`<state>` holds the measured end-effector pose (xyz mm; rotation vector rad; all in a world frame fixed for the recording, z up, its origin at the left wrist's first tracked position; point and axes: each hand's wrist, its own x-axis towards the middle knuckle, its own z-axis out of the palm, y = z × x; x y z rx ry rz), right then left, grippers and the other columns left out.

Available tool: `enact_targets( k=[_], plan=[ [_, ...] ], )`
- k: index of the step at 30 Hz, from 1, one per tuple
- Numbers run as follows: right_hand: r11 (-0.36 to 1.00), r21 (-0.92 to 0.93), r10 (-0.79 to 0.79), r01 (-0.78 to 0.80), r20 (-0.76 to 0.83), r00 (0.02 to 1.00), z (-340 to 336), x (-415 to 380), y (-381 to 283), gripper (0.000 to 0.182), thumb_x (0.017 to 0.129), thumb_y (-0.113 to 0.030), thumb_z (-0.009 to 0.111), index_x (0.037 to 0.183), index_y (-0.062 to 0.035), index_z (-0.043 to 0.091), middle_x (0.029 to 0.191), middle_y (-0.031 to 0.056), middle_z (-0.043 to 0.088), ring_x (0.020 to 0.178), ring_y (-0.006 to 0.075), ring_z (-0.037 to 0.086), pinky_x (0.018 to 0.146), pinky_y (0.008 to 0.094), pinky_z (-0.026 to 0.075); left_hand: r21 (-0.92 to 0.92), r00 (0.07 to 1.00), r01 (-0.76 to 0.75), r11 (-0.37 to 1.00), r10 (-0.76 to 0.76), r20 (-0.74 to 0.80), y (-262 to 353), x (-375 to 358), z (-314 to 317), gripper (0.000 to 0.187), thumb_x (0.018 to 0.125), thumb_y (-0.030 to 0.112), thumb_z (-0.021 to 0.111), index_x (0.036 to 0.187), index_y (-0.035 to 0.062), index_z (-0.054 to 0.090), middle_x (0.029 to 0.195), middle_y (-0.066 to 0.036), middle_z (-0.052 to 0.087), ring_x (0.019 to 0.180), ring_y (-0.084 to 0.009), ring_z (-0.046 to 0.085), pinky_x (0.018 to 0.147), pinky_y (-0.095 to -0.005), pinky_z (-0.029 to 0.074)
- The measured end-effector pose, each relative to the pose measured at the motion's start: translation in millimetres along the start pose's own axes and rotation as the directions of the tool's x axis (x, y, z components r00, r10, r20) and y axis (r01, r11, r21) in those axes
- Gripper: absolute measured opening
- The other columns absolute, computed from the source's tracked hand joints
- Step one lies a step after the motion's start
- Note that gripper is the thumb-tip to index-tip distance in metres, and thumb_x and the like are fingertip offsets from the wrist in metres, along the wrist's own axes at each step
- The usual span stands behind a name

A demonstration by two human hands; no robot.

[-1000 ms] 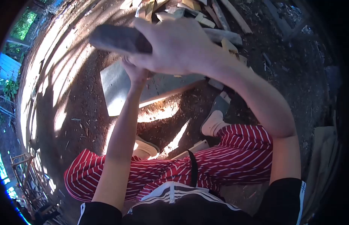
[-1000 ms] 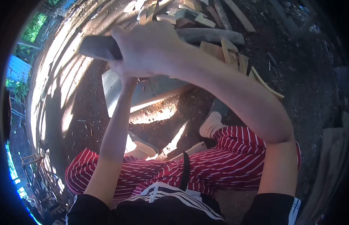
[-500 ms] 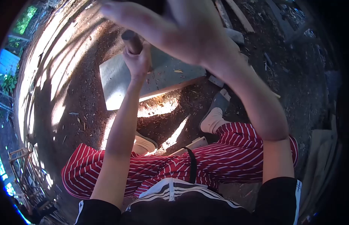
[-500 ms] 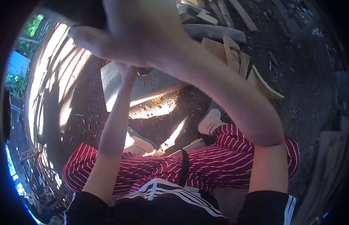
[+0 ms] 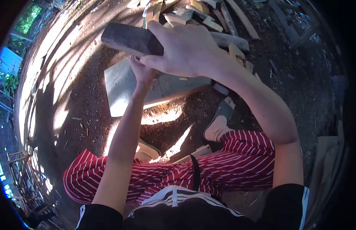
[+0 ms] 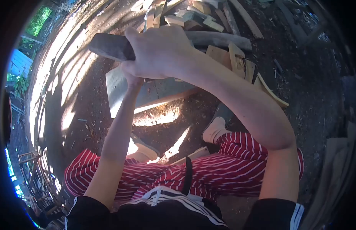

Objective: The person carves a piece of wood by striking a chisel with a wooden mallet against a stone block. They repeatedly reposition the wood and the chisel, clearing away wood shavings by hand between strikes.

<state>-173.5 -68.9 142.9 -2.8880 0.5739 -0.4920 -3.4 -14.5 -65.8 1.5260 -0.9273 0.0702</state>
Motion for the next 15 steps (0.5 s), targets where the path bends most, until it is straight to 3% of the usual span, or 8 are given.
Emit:
enact_targets(
  k=[2, 3, 4, 6, 8, 10, 12, 15],
  plan=[
    [0.995, 0.079, 0.061, -0.064, 0.047, 0.997, -25, 8, -9, 0.059, 0.084, -0.051, 0.061, 0.119, -0.0034, 0.055, 0.073, 0.0095, 0.071, 0.066, 0.0219, 0.072, 0.061, 0.0401, 0.059, 0.011, 0.995, -0.062, 0.998, 0.062, -0.078, 40, 0, -9, 0.036, 0.072, 0.022, 0.076, 0.089, -0.0028, 0.057, 0.087, -0.012, 0.062, 0.084, -0.0199, 0.061, 0.075, -0.0372, 0.049],
    [0.948, 0.297, -0.030, 0.114, -0.273, 0.962, -8, 13, -2, 0.050, 0.088, -0.047, 0.060, 0.113, -0.0037, 0.059, 0.066, 0.0060, 0.070, 0.057, 0.0185, 0.070, 0.053, 0.0365, 0.059, -0.074, 0.963, 0.234, 0.969, -0.221, 0.153, 66, 13, -16, 0.041, 0.073, 0.023, 0.076, 0.096, -0.0042, 0.054, 0.096, -0.013, 0.058, 0.092, -0.0212, 0.058, 0.081, -0.0382, 0.047],
    [0.874, 0.483, 0.012, 0.047, -0.118, 0.993, -30, 13, -9, 0.046, 0.091, -0.045, 0.059, 0.111, -0.0039, 0.059, 0.061, 0.0036, 0.068, 0.050, 0.0159, 0.068, 0.046, 0.0314, 0.056, -0.086, 0.804, 0.521, 0.849, -0.454, 0.383, 76, 18, -23, 0.048, 0.073, 0.023, 0.075, 0.103, -0.0056, 0.051, 0.105, -0.015, 0.054, 0.101, -0.0225, 0.055, 0.087, -0.0392, 0.045],
    [0.833, 0.531, -0.022, 0.156, -0.250, 0.968, -19, 12, -2, 0.051, 0.088, -0.048, 0.060, 0.114, -0.0046, 0.057, 0.067, 0.0064, 0.070, 0.056, 0.0183, 0.070, 0.051, 0.0363, 0.058, -0.150, 0.843, 0.501, 0.852, -0.441, 0.308, 51, 6, -18, 0.042, 0.075, 0.020, 0.073, 0.101, -0.0051, 0.051, 0.101, -0.013, 0.055, 0.093, -0.0193, 0.057, 0.082, -0.0356, 0.047],
    [1.000, 0.021, 0.004, -0.002, -0.098, 0.995, 21, -7, -2, 0.058, 0.085, -0.053, 0.061, 0.117, -0.0053, 0.055, 0.072, 0.0104, 0.070, 0.063, 0.0221, 0.071, 0.059, 0.0418, 0.059, 0.421, 0.945, -0.286, 0.861, 0.326, -0.024, 14, -1, -9, 0.025, 0.076, 0.016, 0.069, 0.088, -0.0022, 0.056, 0.077, -0.007, 0.060, 0.069, -0.0142, 0.058, 0.064, -0.0296, 0.048],
    [0.999, 0.030, 0.041, -0.040, -0.050, 0.998, 4, 2, 0, 0.063, 0.082, -0.055, 0.062, 0.120, -0.0053, 0.054, 0.077, 0.0130, 0.071, 0.069, 0.0263, 0.072, 0.066, 0.0460, 0.059, -0.044, 0.973, -0.119, 0.992, 0.108, -0.205, 45, 8, 1, 0.019, 0.077, 0.014, 0.068, 0.081, -0.0010, 0.057, 0.066, -0.003, 0.059, 0.058, -0.0128, 0.055, 0.056, -0.0273, 0.046],
    [0.988, 0.132, 0.061, -0.078, 0.128, 0.990, -21, 9, -6, 0.064, 0.084, -0.055, 0.060, 0.122, -0.0046, 0.053, 0.076, 0.0124, 0.071, 0.067, 0.0258, 0.072, 0.062, 0.0432, 0.059, -0.301, 0.974, 0.215, 0.929, -0.181, 0.137, 68, 5, -11, 0.021, 0.077, 0.015, 0.069, 0.082, -0.0016, 0.057, 0.070, -0.004, 0.060, 0.063, -0.0128, 0.058, 0.059, -0.0276, 0.046],
    [0.908, 0.387, -0.039, 0.158, -0.299, 0.954, -8, 15, 0, 0.062, 0.086, -0.054, 0.063, 0.118, -0.0019, 0.057, 0.066, 0.0067, 0.065, 0.053, 0.0183, 0.064, 0.049, 0.0322, 0.053, -0.272, 0.930, 0.346, 0.898, -0.291, 0.225, 60, 2, -12, 0.019, 0.077, 0.013, 0.070, 0.082, -0.0005, 0.057, 0.068, -0.003, 0.059, 0.063, -0.0105, 0.057, 0.057, -0.0268, 0.045]
  ],
)
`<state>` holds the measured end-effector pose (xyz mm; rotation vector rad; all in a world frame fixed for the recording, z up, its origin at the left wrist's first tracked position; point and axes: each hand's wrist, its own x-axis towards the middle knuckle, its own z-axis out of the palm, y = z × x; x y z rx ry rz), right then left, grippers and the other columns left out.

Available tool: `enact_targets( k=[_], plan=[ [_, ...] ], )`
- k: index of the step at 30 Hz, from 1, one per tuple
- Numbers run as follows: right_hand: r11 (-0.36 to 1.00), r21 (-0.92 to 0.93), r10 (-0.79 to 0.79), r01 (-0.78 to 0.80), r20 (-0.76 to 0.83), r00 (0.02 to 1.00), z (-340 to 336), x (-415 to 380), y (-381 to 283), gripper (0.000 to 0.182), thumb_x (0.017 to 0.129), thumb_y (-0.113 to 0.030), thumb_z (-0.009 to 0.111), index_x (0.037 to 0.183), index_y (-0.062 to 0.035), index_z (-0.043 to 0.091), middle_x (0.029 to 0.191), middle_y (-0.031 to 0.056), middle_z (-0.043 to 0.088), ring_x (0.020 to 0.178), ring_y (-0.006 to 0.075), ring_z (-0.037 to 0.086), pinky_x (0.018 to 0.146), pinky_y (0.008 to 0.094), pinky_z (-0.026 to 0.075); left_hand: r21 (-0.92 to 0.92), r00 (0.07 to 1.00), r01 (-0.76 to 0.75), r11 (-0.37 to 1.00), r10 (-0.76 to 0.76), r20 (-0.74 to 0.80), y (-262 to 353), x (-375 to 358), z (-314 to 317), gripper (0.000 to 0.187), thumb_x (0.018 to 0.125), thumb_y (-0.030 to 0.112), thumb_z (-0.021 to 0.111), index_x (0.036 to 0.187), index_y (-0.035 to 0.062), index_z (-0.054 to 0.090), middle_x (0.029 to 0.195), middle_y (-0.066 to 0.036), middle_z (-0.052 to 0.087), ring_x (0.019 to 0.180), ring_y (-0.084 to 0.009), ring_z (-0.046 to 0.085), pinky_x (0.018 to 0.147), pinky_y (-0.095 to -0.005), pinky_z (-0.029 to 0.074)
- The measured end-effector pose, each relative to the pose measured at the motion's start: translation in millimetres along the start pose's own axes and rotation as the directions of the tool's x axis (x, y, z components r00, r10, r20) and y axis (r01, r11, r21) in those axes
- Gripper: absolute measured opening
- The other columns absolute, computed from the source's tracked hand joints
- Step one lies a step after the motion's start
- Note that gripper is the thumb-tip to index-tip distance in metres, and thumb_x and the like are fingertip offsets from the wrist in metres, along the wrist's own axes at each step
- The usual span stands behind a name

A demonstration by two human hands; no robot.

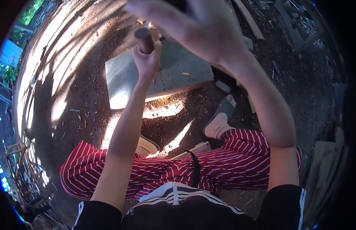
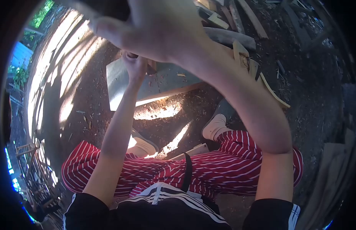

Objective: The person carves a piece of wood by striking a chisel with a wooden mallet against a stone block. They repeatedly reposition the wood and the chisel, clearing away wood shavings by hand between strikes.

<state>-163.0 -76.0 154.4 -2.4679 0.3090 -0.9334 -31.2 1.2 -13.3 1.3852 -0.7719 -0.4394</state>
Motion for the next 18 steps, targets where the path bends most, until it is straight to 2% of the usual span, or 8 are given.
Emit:
enact_targets(
  k=[1, 2, 3, 6, 11, 13, 16, 18],
  plan=[
    [0.984, 0.179, -0.009, 0.023, -0.080, 0.997, -3, 1, -5, 0.061, 0.086, -0.054, 0.063, 0.117, -0.0024, 0.058, 0.066, 0.0065, 0.065, 0.053, 0.0183, 0.064, 0.049, 0.0323, 0.053, 0.006, 0.998, 0.053, 0.999, -0.054, 0.024, -1, 4, -4, 0.018, 0.077, 0.012, 0.070, 0.082, 0.0001, 0.057, 0.068, -0.002, 0.059, 0.063, -0.0094, 0.057, 0.056, -0.0264, 0.045],
    [0.967, -0.098, 0.253, -0.237, 0.215, 0.943, -8, -10, -14, 0.065, 0.085, -0.053, 0.064, 0.126, -0.0031, 0.054, 0.078, 0.0112, 0.069, 0.067, 0.0221, 0.069, 0.063, 0.0356, 0.056, 0.187, 0.971, -0.195, 0.963, 0.216, -0.101, -21, 4, -6, 0.019, 0.078, 0.013, 0.071, 0.082, 0.0002, 0.057, 0.068, -0.003, 0.058, 0.063, -0.0100, 0.058, 0.057, -0.0272, 0.046],
    [0.889, -0.442, 0.269, -0.120, 0.292, 0.918, 10, -25, -8, 0.070, 0.085, -0.052, 0.065, 0.132, -0.0031, 0.050, 0.087, 0.0129, 0.070, 0.077, 0.0240, 0.070, 0.071, 0.0376, 0.056, 0.379, 0.854, -0.403, 0.833, 0.491, -0.170, -39, 6, -5, 0.020, 0.078, 0.014, 0.072, 0.082, 0.0004, 0.057, 0.068, -0.003, 0.058, 0.063, -0.0107, 0.058, 0.058, -0.0280, 0.047],
    [0.869, -0.491, 0.031, 0.060, 0.175, 0.984, 10, -18, 13, 0.066, 0.083, -0.061, 0.060, 0.116, -0.0035, 0.057, 0.073, 0.0106, 0.070, 0.059, 0.0234, 0.070, 0.053, 0.0379, 0.058, 0.013, 0.941, -0.289, 0.957, 0.287, -0.180, 3, 3, 8, 0.020, 0.079, 0.014, 0.072, 0.082, 0.0003, 0.057, 0.067, -0.001, 0.057, 0.062, -0.0092, 0.056, 0.057, -0.0277, 0.045],
    [0.960, 0.250, -0.087, 0.128, -0.169, 0.982, 1, 4, -1, 0.066, 0.082, -0.061, 0.061, 0.114, -0.0034, 0.060, 0.062, 0.0078, 0.067, 0.049, 0.0221, 0.066, 0.047, 0.0362, 0.054, 0.066, 1.000, -0.016, 0.998, 0.016, 0.006, -5, 1, -3, 0.018, 0.081, 0.014, 0.070, 0.085, 0.0001, 0.059, 0.070, -0.001, 0.059, 0.064, -0.0085, 0.054, 0.059, -0.0267, 0.044],
    [0.948, -0.307, 0.157, -0.083, 0.225, 0.962, 11, -23, -6, 0.061, 0.083, -0.058, 0.061, 0.113, -0.0049, 0.058, 0.060, 0.0078, 0.066, 0.049, 0.0211, 0.066, 0.047, 0.0384, 0.054, 0.177, 0.888, -0.413, 0.893, 0.438, -0.142, -2, 1, 2, 0.015, 0.081, 0.012, 0.068, 0.081, 0.0011, 0.058, 0.073, -0.002, 0.062, 0.064, -0.0084, 0.055, 0.059, -0.0264, 0.045],
    [0.869, -0.490, 0.024, 0.074, 0.189, 0.982, 8, -19, -1, 0.060, 0.083, -0.056, 0.061, 0.115, -0.0053, 0.055, 0.066, 0.0094, 0.068, 0.055, 0.0230, 0.068, 0.053, 0.0387, 0.056, -0.095, 0.932, -0.318, 0.943, 0.293, -0.213, 23, 0, 17, 0.014, 0.079, 0.011, 0.068, 0.080, 0.0009, 0.059, 0.073, -0.002, 0.062, 0.066, -0.0095, 0.057, 0.059, -0.0273, 0.046],
    [0.951, -0.286, 0.188, -0.116, 0.241, 0.952, -9, -8, -15, 0.061, 0.083, -0.055, 0.062, 0.117, -0.0050, 0.054, 0.071, 0.0109, 0.069, 0.059, 0.0255, 0.069, 0.057, 0.0376, 0.057, -0.088, 0.986, -0.164, 0.982, 0.160, -0.054, 14, -6, 2, 0.014, 0.078, 0.011, 0.069, 0.080, 0.0005, 0.060, 0.072, -0.002, 0.063, 0.065, -0.0097, 0.059, 0.060, -0.0276, 0.047]
  ],
)
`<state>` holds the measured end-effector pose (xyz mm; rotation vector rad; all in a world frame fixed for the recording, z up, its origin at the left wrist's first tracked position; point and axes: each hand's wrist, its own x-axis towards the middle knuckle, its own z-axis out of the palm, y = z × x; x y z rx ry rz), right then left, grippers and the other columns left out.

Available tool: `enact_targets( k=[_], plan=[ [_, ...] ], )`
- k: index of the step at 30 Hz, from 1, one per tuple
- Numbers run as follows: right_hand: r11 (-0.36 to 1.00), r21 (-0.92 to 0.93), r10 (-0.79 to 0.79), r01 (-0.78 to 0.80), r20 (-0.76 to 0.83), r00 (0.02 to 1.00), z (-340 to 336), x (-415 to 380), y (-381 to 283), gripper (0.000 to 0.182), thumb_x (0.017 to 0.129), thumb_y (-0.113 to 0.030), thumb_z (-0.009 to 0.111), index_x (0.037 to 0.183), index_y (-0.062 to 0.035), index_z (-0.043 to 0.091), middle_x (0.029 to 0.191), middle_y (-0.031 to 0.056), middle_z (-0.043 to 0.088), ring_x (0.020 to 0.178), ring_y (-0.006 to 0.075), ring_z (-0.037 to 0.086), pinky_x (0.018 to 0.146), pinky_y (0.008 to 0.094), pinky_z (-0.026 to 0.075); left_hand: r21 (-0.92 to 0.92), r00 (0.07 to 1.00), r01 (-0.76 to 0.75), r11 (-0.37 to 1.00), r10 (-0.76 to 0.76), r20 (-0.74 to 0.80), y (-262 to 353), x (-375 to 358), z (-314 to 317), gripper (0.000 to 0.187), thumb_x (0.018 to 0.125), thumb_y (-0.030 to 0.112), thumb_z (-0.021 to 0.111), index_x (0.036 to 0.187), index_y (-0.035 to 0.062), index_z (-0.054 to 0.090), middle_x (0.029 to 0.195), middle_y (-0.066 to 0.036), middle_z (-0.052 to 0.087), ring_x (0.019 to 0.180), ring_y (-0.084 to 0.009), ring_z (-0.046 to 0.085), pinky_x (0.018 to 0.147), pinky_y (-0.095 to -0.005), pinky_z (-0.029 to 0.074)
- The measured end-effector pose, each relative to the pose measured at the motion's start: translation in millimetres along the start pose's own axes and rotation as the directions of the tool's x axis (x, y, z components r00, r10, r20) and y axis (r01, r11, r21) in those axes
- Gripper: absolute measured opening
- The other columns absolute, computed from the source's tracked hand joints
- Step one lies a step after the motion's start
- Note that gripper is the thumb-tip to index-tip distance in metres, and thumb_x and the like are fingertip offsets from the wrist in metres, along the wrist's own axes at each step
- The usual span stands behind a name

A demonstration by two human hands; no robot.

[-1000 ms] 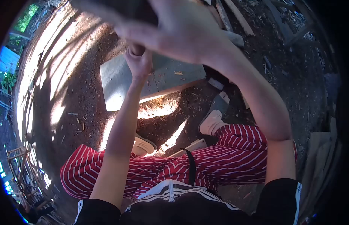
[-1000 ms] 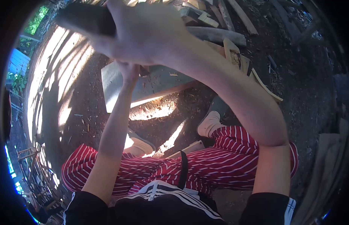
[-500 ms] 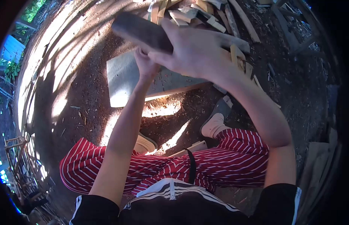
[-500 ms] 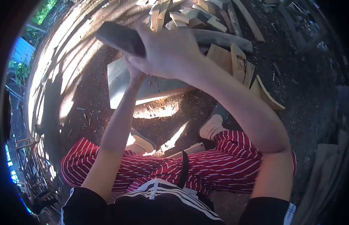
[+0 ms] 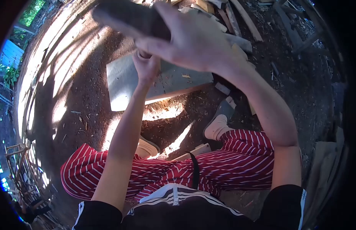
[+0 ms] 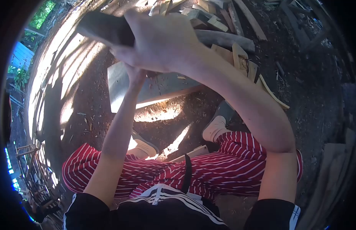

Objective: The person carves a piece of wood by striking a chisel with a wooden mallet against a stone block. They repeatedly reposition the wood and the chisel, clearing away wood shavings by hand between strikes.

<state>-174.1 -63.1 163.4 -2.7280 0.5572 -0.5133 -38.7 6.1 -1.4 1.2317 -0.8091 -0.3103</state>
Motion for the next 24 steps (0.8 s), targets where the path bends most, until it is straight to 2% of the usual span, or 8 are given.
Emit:
enact_targets(
  k=[4, 9, 15, 16, 17, 20, 23, 24],
  plan=[
    [0.961, 0.186, -0.135, 0.206, -0.339, 0.931, 18, 2, 9, 0.067, 0.082, -0.055, 0.062, 0.122, -0.0028, 0.051, 0.073, 0.0128, 0.069, 0.062, 0.0286, 0.070, 0.058, 0.0390, 0.057, 0.100, 0.996, -0.049, 0.994, 0.057, -0.073, 5, -4, 0, 0.014, 0.078, 0.008, 0.069, 0.076, 0.0012, 0.058, 0.070, 0.000, 0.062, 0.062, -0.0075, 0.057, 0.060, -0.0252, 0.047],
    [0.995, -0.092, -0.028, 0.029, 0.012, 1.000, 20, -2, 11, 0.077, 0.082, -0.055, 0.063, 0.131, 0.0011, 0.046, 0.070, 0.0136, 0.068, 0.064, 0.0289, 0.070, 0.060, 0.0400, 0.057, 0.036, 0.992, -0.125, 0.992, 0.126, -0.031, -3, -3, -2, 0.016, 0.079, 0.010, 0.069, 0.072, 0.0023, 0.057, 0.065, 0.000, 0.060, 0.059, -0.0061, 0.056, 0.053, -0.0246, 0.044],
    [0.999, -0.040, 0.030, -0.027, 0.072, 0.997, 18, -13, -2, 0.070, 0.081, -0.052, 0.065, 0.126, -0.0006, 0.050, 0.069, 0.0128, 0.068, 0.063, 0.0283, 0.070, 0.061, 0.0405, 0.057, 0.050, 0.912, 0.356, 0.933, -0.336, -0.234, -128, 13, -25, 0.021, 0.080, 0.014, 0.069, 0.087, -0.0017, 0.056, 0.075, -0.003, 0.063, 0.064, -0.0085, 0.059, 0.053, -0.0254, 0.047],
    [0.989, -0.094, -0.114, 0.110, -0.041, 0.993, 33, -16, 2, 0.068, 0.080, -0.052, 0.066, 0.122, 0.0000, 0.052, 0.068, 0.0125, 0.068, 0.061, 0.0281, 0.070, 0.059, 0.0391, 0.057, 0.322, 0.778, -0.074, 0.944, 0.257, -0.573, -84, 14, 33, 0.023, 0.079, 0.013, 0.069, 0.089, -0.0016, 0.055, 0.077, -0.003, 0.063, 0.060, -0.0073, 0.057, 0.047, -0.0238, 0.044],
    [0.990, -0.104, -0.106, 0.100, -0.054, 0.993, 37, -19, 15, 0.068, 0.080, -0.052, 0.066, 0.122, 0.0000, 0.052, 0.068, 0.0125, 0.068, 0.061, 0.0281, 0.070, 0.059, 0.0391, 0.057, 0.314, 0.784, -0.088, 0.945, 0.260, -0.563, -68, 11, 23, 0.023, 0.079, 0.013, 0.069, 0.089, -0.0016, 0.055, 0.077, -0.003, 0.063, 0.060, -0.0073, 0.057, 0.047, -0.0238, 0.044],
    [0.986, 0.153, -0.055, 0.064, -0.061, 0.997, 0, -5, -2, 0.065, 0.079, -0.050, 0.069, 0.116, 0.0008, 0.053, 0.068, 0.0117, 0.068, 0.059, 0.0276, 0.069, 0.056, 0.0371, 0.056, 0.063, 0.960, 0.225, 0.972, -0.232, 0.156, -45, 12, -23, 0.030, 0.077, 0.014, 0.073, 0.095, -0.0011, 0.053, 0.076, -0.002, 0.062, 0.060, -0.0082, 0.058, 0.048, -0.0242, 0.045],
    [0.930, 0.293, -0.110, 0.221, -0.351, 0.930, 14, 1, 4, 0.062, 0.079, -0.050, 0.069, 0.114, -0.0008, 0.054, 0.071, 0.0118, 0.068, 0.062, 0.0269, 0.070, 0.056, 0.0378, 0.057, -0.274, 0.853, 0.204, 0.940, -0.033, 0.522, -12, 16, -40, 0.031, 0.075, 0.014, 0.073, 0.093, -0.0019, 0.054, 0.078, -0.004, 0.063, 0.065, -0.0111, 0.060, 0.055, -0.0251, 0.049],
    [0.997, 0.077, -0.018, 0.029, -0.131, 0.991, 21, -10, 2, 0.061, 0.081, -0.051, 0.067, 0.114, -0.0015, 0.054, 0.072, 0.0125, 0.069, 0.064, 0.0266, 0.071, 0.055, 0.0382, 0.056, -0.208, 0.945, 0.255, 0.944, -0.289, -0.153, -18, 8, -10, 0.028, 0.075, 0.014, 0.074, 0.088, -0.0034, 0.056, 0.081, -0.007, 0.064, 0.073, -0.0143, 0.063, 0.066, -0.0270, 0.052]
  ],
)
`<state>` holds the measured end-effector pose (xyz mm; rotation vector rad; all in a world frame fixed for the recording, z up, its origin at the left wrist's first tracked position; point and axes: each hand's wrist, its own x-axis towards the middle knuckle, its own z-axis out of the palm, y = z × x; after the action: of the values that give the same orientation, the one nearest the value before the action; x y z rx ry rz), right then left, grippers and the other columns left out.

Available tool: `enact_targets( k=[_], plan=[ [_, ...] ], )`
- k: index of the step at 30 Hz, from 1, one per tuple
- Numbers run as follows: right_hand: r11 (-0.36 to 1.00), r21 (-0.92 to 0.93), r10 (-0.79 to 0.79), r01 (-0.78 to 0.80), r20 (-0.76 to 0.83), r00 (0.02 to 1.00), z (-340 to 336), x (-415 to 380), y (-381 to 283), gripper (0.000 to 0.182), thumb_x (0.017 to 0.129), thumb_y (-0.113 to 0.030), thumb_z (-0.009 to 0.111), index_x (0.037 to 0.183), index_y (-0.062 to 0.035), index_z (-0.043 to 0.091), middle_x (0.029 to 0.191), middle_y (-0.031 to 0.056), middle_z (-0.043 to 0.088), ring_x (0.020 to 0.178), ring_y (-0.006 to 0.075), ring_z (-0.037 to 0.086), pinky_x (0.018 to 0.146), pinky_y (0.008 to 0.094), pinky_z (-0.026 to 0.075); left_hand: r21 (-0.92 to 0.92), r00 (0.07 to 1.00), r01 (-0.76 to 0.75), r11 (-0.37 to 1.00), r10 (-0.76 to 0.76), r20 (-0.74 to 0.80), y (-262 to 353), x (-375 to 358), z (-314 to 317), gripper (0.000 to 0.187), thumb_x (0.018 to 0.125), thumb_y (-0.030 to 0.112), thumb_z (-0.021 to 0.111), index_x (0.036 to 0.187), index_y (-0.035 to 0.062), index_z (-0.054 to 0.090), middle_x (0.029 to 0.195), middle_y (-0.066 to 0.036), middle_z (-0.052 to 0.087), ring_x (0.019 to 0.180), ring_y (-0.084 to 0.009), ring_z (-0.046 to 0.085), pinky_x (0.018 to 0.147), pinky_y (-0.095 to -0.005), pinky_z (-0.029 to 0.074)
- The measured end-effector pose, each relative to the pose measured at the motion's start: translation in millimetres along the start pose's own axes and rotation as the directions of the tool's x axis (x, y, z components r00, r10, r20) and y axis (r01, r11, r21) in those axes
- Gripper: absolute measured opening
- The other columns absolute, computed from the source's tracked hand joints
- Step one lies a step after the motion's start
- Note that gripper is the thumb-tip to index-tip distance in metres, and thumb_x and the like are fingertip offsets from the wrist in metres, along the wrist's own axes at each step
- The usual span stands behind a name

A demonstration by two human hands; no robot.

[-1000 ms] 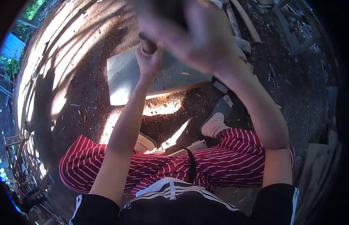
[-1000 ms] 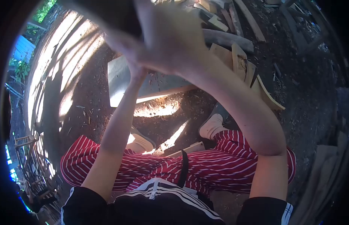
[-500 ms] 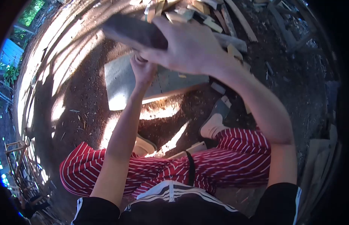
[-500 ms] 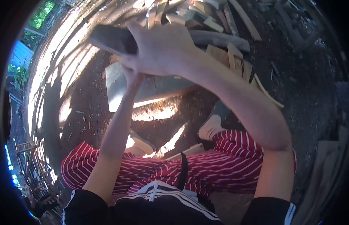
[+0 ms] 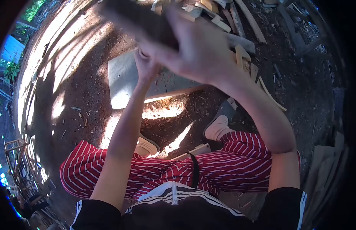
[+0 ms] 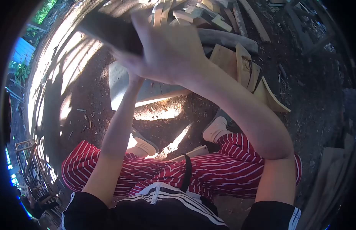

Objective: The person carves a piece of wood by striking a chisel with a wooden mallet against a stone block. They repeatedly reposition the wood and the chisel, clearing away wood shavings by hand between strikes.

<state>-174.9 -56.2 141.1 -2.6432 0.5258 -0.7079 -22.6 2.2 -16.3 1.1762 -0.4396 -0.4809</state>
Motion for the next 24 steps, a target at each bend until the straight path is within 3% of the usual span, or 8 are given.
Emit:
enact_targets(
  k=[3, 5, 7, 9, 13, 18, 22, 24],
  plan=[
    [0.974, -0.210, -0.059, 0.085, 0.125, 0.990, 11, -1, 19, 0.070, 0.083, -0.052, 0.067, 0.125, 0.0015, 0.050, 0.079, 0.0140, 0.067, 0.063, 0.0260, 0.068, 0.055, 0.0373, 0.055, 0.161, 0.933, -0.324, 0.932, 0.287, 0.218, 9, -7, 7, 0.028, 0.075, 0.015, 0.077, 0.089, -0.0023, 0.060, 0.085, -0.008, 0.065, 0.077, -0.0121, 0.062, 0.072, -0.0271, 0.051],
    [1.000, -0.018, -0.014, 0.016, 0.084, 0.996, -4, 8, 10, 0.074, 0.083, -0.055, 0.067, 0.128, 0.0013, 0.049, 0.079, 0.0139, 0.067, 0.062, 0.0251, 0.068, 0.055, 0.0354, 0.054, 0.306, 0.979, 0.058, 0.950, -0.114, 0.171, 20, -14, 5, 0.026, 0.075, 0.014, 0.075, 0.090, -0.0019, 0.061, 0.083, -0.007, 0.066, 0.077, -0.0105, 0.060, 0.072, -0.0273, 0.050],
    [0.998, 0.058, -0.033, 0.030, 0.049, 0.998, -11, 13, 9, 0.063, 0.083, -0.053, 0.064, 0.117, -0.0018, 0.052, 0.065, 0.0127, 0.067, 0.056, 0.0259, 0.069, 0.049, 0.0373, 0.055, 0.230, 0.978, -0.123, 0.965, 0.079, 0.194, 11, -13, 11, 0.025, 0.076, 0.013, 0.074, 0.089, -0.0029, 0.061, 0.079, -0.006, 0.065, 0.075, -0.0107, 0.060, 0.070, -0.0286, 0.050],
    [0.957, 0.209, -0.127, 0.203, -0.330, 0.936, 8, 11, 19, 0.064, 0.082, -0.054, 0.065, 0.117, -0.0015, 0.052, 0.064, 0.0135, 0.066, 0.054, 0.0265, 0.068, 0.048, 0.0361, 0.054, 0.259, 0.961, -0.252, 0.933, 0.211, 0.177, 13, -14, 12, 0.028, 0.076, 0.015, 0.074, 0.091, -0.0033, 0.061, 0.083, -0.008, 0.065, 0.079, -0.0119, 0.061, 0.070, -0.0296, 0.050],
    [0.958, -0.237, -0.186, 0.161, -0.090, 0.978, 19, 2, 29, 0.068, 0.080, -0.055, 0.067, 0.118, -0.0008, 0.054, 0.064, 0.0134, 0.067, 0.054, 0.0272, 0.067, 0.050, 0.0368, 0.055, 0.357, 0.906, -0.423, 0.833, 0.394, 0.154, -19, -2, 1, 0.026, 0.076, 0.014, 0.073, 0.090, -0.0019, 0.060, 0.086, -0.008, 0.064, 0.079, -0.0118, 0.060, 0.065, -0.0284, 0.048],
    [0.953, 0.303, 0.036, -0.023, -0.036, 0.999, -8, 11, 17, 0.074, 0.079, -0.058, 0.065, 0.124, -0.0003, 0.053, 0.082, 0.0163, 0.071, 0.081, 0.0308, 0.071, 0.073, 0.0468, 0.056, 0.274, 0.943, -0.220, 0.936, 0.133, 0.304, -4, 1, 3, 0.015, 0.078, 0.011, 0.070, 0.082, -0.0001, 0.061, 0.072, 0.000, 0.062, 0.063, -0.0057, 0.056, 0.058, -0.0229, 0.045],
    [0.981, -0.196, 0.034, -0.014, 0.100, 0.994, 11, -6, 24, 0.068, 0.079, -0.058, 0.066, 0.113, -0.0007, 0.056, 0.075, 0.0118, 0.070, 0.071, 0.0297, 0.070, 0.071, 0.0440, 0.057, 0.159, 0.906, -0.379, 0.911, 0.332, 0.261, -4, -4, 10, 0.013, 0.080, 0.011, 0.069, 0.081, 0.0003, 0.061, 0.072, 0.000, 0.062, 0.064, -0.0058, 0.056, 0.058, -0.0237, 0.045],
    [0.996, -0.077, 0.051, -0.040, 0.150, 0.987, -11, 4, 22, 0.066, 0.082, -0.056, 0.066, 0.114, 0.0006, 0.055, 0.071, 0.0094, 0.067, 0.067, 0.0240, 0.068, 0.065, 0.0366, 0.055, 0.173, 0.927, -0.276, 0.945, 0.214, 0.308, 0, 2, 9, 0.013, 0.080, 0.011, 0.068, 0.081, 0.0002, 0.061, 0.073, 0.000, 0.062, 0.065, -0.0062, 0.056, 0.059, -0.0245, 0.045]
  ],
)
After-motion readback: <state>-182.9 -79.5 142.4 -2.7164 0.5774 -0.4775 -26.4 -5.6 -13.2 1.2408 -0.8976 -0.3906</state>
